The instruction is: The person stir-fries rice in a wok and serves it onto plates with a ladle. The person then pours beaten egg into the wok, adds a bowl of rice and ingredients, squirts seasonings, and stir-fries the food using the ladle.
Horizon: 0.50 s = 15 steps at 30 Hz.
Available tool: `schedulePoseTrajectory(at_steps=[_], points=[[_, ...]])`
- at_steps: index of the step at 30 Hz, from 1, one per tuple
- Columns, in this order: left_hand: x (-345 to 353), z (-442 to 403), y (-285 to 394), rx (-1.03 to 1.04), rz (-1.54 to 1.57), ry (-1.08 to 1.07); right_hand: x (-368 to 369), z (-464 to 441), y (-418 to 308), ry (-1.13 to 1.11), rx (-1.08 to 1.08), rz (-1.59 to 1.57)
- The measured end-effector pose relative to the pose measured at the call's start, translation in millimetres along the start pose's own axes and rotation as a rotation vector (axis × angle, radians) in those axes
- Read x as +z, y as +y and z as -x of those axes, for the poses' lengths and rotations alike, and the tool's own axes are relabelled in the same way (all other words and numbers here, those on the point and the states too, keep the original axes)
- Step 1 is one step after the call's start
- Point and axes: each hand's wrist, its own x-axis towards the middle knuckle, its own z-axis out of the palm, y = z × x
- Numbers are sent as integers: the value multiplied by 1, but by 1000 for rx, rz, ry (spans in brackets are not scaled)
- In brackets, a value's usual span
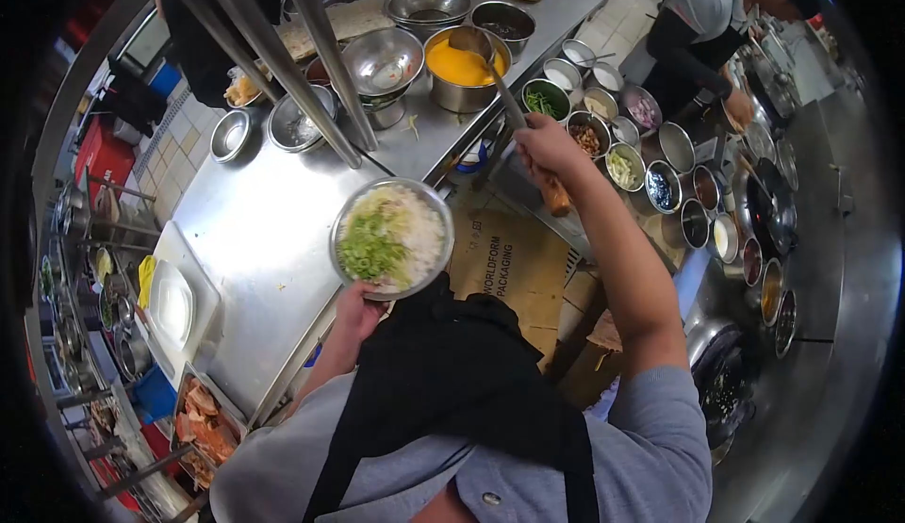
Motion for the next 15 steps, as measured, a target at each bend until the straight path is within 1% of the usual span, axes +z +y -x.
schedulePoseTrajectory(at_steps=[1, 2, 4, 6, 8, 9, 11, 15], points=[[10, -3, 0, -61, -53, -34, -2, 6, -10, -77, 40, -233], [18, -9, 1, -69, -57, -39, -4, 5, -13, -69, 44, -234], [34, -26, 4, -78, -201, -41, -12, 4, -16, -309, 320, -1083], [56, -37, 11, -62, -250, -38, -10, 9, -18, -313, 299, -1141], [69, -50, 19, -19, -385, -47, -12, 13, -16, -390, 275, -1294], [75, -57, 26, -44, -419, -57, -14, 14, -15, -380, 267, -1303], [91, -60, 35, -32, -440, -61, -18, 19, -13, -446, 239, -1381], [104, -74, 43, 18, -445, -77, -17, 29, -10, -460, 219, -1444]])
